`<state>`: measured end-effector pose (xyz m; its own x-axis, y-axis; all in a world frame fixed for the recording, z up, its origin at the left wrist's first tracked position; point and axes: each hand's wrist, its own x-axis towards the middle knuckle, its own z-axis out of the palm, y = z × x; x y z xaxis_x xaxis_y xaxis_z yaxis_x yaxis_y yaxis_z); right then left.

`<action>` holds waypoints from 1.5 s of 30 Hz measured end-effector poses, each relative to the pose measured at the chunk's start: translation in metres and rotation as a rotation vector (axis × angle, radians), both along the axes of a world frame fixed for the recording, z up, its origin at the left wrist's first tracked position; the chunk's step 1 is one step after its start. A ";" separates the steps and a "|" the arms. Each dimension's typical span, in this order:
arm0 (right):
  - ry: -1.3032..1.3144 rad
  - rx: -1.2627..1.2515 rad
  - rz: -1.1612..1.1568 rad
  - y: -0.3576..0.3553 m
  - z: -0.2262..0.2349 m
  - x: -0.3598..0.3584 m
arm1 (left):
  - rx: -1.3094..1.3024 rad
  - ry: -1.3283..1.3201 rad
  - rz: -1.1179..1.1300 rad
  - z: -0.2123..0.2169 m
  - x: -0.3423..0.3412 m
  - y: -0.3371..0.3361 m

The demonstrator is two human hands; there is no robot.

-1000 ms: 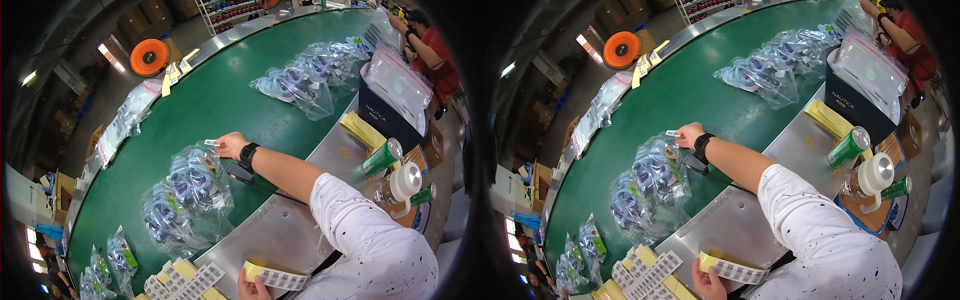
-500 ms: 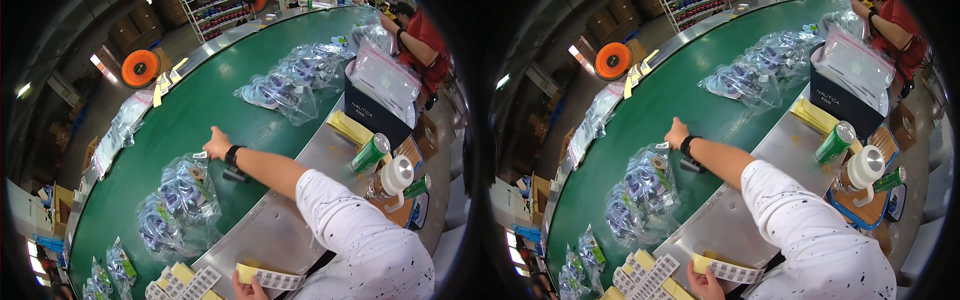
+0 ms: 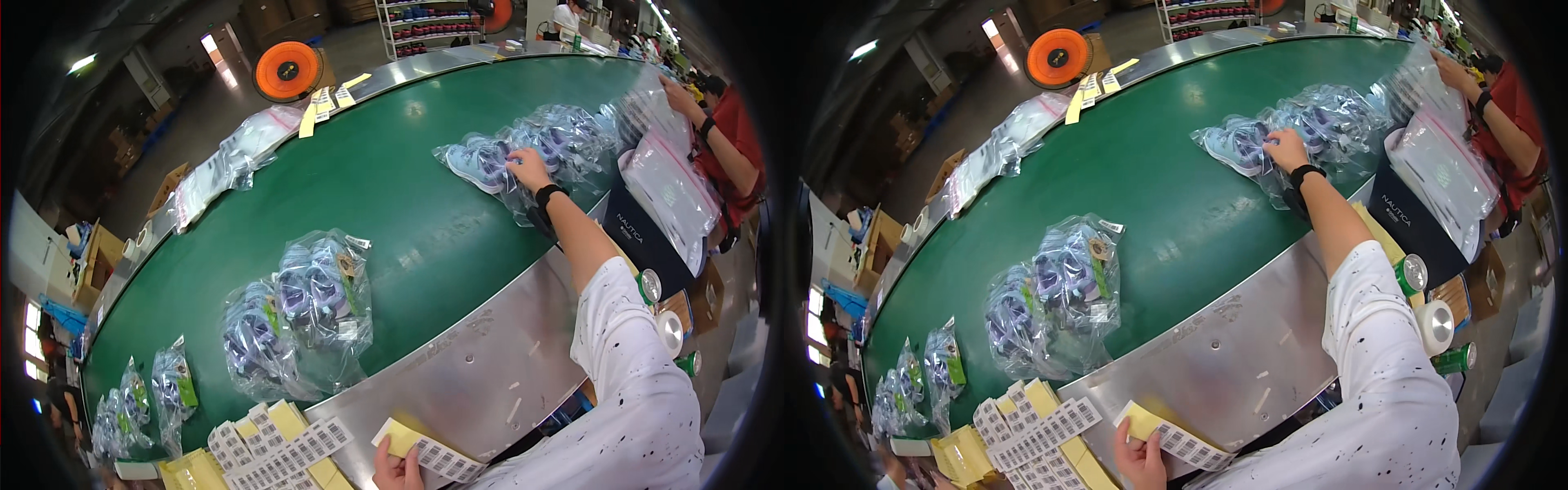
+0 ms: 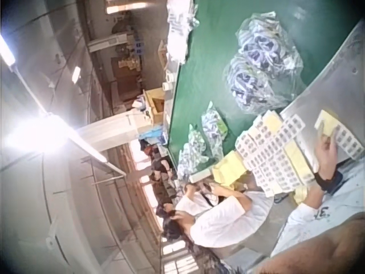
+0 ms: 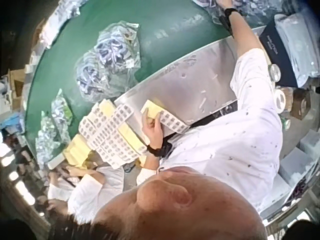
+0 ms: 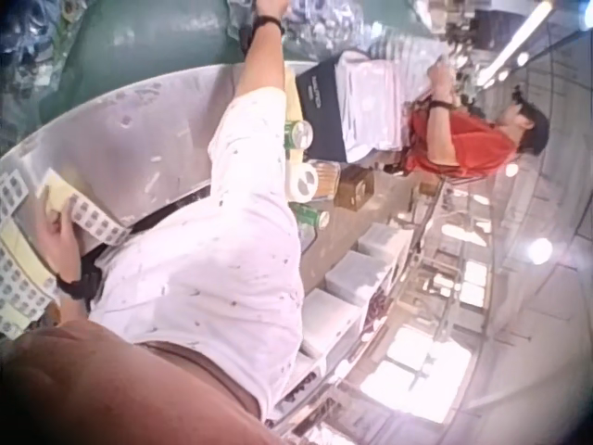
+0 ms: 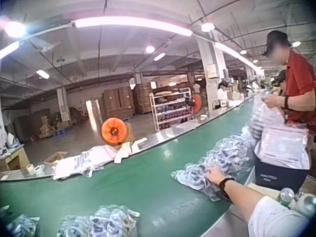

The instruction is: The person applies barcode labels to plastic bags containing shoes on a green conveyor belt. They peel labels from a sheet and stick them onto the packaging, then move the labeled bags down the line.

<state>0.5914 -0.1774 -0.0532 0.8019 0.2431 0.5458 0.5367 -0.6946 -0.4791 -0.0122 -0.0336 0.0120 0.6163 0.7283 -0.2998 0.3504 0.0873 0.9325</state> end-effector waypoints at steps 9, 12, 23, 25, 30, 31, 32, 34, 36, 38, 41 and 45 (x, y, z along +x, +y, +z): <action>0.191 -0.005 0.165 0.071 0.014 -0.078 | 0.024 -0.106 0.033 -0.005 0.008 -0.009; 0.209 0.153 0.559 0.093 0.014 -0.131 | -0.033 -0.185 0.045 -0.001 0.012 -0.011; 0.621 0.152 1.421 0.067 0.069 -0.427 | 0.082 -0.182 0.021 0.018 -0.004 -0.004; 0.635 0.196 1.386 0.061 0.069 -0.436 | 0.087 -0.183 0.043 0.007 -0.006 -0.003; 0.433 0.202 1.307 0.053 0.069 -0.444 | 0.059 -0.212 0.082 0.002 -0.006 -0.007; 0.426 0.199 1.299 0.052 0.068 -0.445 | 0.033 -0.206 0.084 0.005 -0.005 -0.008; 0.419 0.181 1.277 0.051 0.065 -0.445 | 0.007 -0.200 0.086 0.006 -0.004 -0.010; 0.408 0.150 1.237 0.052 0.060 -0.445 | -0.018 -0.237 0.053 0.005 -0.002 -0.011; 0.548 0.199 1.202 0.053 0.065 -0.446 | 0.002 -0.224 0.019 0.006 -0.003 -0.009; 0.665 0.193 1.199 0.051 0.067 -0.444 | 0.058 -0.161 -0.024 0.009 -0.006 -0.009; 0.721 0.162 1.220 0.049 0.063 -0.442 | -0.044 -0.224 -0.003 0.003 -0.004 -0.007; 0.535 0.246 1.191 0.056 0.057 -0.458 | -0.004 -0.242 0.071 -0.010 -0.012 -0.002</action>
<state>0.1335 -0.1213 0.0039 0.2982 0.8831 0.3622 0.4597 0.1997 -0.8653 -0.0238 -0.0358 0.0019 0.6178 0.7714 -0.1528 0.1098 0.1078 0.9881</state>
